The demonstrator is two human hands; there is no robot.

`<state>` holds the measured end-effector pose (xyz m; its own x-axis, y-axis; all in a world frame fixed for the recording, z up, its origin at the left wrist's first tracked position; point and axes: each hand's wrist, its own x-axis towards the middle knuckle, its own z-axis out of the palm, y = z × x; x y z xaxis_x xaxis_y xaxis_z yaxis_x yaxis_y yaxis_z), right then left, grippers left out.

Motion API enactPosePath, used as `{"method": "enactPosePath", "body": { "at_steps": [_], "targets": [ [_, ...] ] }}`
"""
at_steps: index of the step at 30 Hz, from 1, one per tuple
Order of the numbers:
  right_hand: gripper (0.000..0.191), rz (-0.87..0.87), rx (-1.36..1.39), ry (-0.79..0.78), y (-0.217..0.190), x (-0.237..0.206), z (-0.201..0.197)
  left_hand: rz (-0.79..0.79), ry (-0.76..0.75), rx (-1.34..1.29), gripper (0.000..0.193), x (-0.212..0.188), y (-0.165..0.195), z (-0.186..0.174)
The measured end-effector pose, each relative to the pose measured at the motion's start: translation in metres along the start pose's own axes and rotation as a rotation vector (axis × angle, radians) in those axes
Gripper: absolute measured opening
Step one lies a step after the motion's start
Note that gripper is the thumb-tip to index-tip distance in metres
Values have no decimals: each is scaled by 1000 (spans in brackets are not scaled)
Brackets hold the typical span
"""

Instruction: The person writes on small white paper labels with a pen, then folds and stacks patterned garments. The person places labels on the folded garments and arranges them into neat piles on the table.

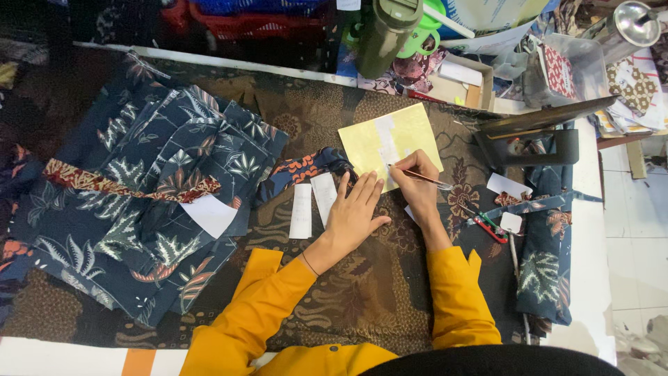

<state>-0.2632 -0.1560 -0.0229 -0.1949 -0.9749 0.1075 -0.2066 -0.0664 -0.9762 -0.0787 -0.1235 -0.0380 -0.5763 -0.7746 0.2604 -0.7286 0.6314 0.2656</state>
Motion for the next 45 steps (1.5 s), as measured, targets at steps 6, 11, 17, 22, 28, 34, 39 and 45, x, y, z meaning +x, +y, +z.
{"method": "enactPosePath", "body": {
  "at_steps": [6,11,17,22,28,34,39,45],
  "targets": [
    [17,-20,28,10,-2,-1,-1,-30,10,-39,85,2,-8,-2],
    [16,-26,-7,-9,-3,0,2,-26,-18,-25,87,3,-7,-1],
    [17,-58,-21,-15,1,1,5,-34,-21,-14,88,2,-6,0],
    [17,-57,-32,-8,3,-1,3,-41,-19,-14,88,1,-5,1],
    [19,-73,-9,-4,3,-3,1,-48,2,-22,88,1,-7,-1],
    [18,-76,-26,-39,5,-1,3,-50,-7,-29,89,2,-7,1],
    [19,-109,-86,-17,4,-1,4,-46,0,-13,88,0,-7,2],
    [18,-92,-75,-12,0,-2,1,-47,-32,-30,89,1,-8,1]
  ]
}}
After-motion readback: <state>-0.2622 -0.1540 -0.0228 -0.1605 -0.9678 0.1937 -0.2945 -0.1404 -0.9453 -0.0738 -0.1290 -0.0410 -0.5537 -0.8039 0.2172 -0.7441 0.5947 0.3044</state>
